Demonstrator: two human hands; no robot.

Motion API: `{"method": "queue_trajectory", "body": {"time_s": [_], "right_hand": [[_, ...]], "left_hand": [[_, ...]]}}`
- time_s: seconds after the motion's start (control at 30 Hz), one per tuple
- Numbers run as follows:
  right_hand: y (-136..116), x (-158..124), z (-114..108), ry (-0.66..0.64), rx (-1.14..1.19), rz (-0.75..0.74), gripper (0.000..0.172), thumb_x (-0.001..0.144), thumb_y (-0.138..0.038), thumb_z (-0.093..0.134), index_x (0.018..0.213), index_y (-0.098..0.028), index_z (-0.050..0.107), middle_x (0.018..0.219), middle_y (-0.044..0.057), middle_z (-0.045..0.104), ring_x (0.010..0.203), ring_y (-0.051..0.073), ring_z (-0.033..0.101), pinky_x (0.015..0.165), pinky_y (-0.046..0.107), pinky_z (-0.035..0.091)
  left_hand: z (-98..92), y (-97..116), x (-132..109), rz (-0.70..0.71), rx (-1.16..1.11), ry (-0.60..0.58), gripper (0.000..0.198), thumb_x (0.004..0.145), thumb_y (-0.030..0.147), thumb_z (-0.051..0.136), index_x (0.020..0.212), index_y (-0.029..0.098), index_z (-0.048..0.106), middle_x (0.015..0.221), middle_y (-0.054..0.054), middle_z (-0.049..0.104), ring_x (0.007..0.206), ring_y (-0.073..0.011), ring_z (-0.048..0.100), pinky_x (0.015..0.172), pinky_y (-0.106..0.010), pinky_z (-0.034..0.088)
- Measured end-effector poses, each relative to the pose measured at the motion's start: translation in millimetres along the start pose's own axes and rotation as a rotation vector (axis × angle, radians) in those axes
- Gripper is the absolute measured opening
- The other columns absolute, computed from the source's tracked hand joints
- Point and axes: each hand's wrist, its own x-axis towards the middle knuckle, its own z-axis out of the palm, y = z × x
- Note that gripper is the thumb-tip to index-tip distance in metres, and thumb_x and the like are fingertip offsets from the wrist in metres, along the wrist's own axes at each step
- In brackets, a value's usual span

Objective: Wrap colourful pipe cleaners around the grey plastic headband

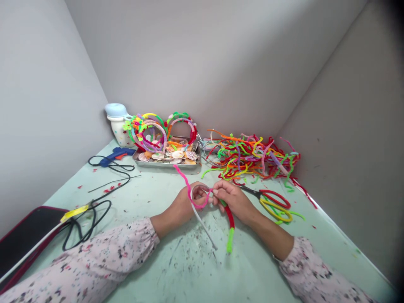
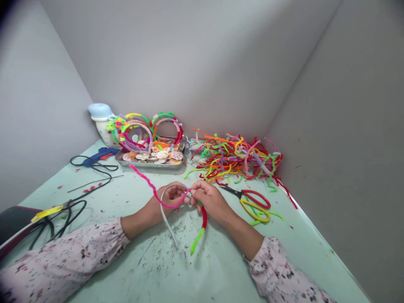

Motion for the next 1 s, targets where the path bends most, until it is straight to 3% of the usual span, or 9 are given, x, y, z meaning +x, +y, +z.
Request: {"method": "queue_trajectory", "body": {"time_s": [0.23,0.4,0.67,0.87,1.0], "right_hand": [[1.4,2.3,-3.0,0.083,0.036,-0.013,0.012,0.082,-0.031,0.05,0.083,-0.019,0.047,0.063,-0.004,0.06,0.04,0.007,0.047,0.043,0.02,0.036],[2.0,4.1,-3.7,0.104,0.084,0.01,0.018,0.08,-0.031,0.052,0.094,-0.019,0.052,0.063,-0.004,0.06,0.039,0.008,0.047,0.041,0.021,0.036],[3.7,6.1,-8.5,0.225,0.249,-0.041,0.018,0.077,-0.031,0.056,0.09,-0.018,0.054,0.064,-0.002,0.06,0.04,0.007,0.046,0.04,0.02,0.034],[5.5,6.9,-11.2,0.338,0.415,-0.09,0.02,0.076,-0.03,0.059,0.09,-0.017,0.054,0.064,-0.002,0.058,0.042,0.007,0.047,0.04,0.019,0.034],[8.6,7.8,-14.2,0.383,0.487,-0.115,0.02,0.076,-0.029,0.06,0.09,-0.018,0.052,0.065,-0.002,0.058,0.043,0.006,0.046,0.038,0.017,0.028]], "left_hand": [[2.4,19.7,-7.2,0.056,-0.056,0.022,0.033,0.073,0.03,0.066,0.099,0.016,0.053,0.073,0.002,0.055,0.058,-0.0073,0.049,0.052,-0.018,0.038],[5.2,20.0,-11.0,0.062,-0.086,-0.061,0.029,0.076,0.029,0.063,0.101,0.017,0.056,0.074,0.0,0.055,0.062,-0.0085,0.05,0.058,-0.019,0.04],[0.8,20.4,-10.8,0.171,0.127,0.017,0.02,0.073,0.031,0.067,0.081,0.015,0.059,0.082,0.001,0.048,0.057,-0.0047,0.044,0.052,-0.018,0.036],[0.4,26.7,-10.6,0.189,0.058,0.079,0.02,0.071,0.031,0.068,0.078,0.014,0.06,0.092,-0.002,0.05,0.058,-0.004,0.046,0.053,-0.017,0.038],[-4.0,30.4,-9.6,0.142,-0.016,0.17,0.019,0.074,0.032,0.065,0.076,0.014,0.059,0.085,-0.002,0.054,0.063,-0.0069,0.05,0.054,-0.018,0.039]]}}
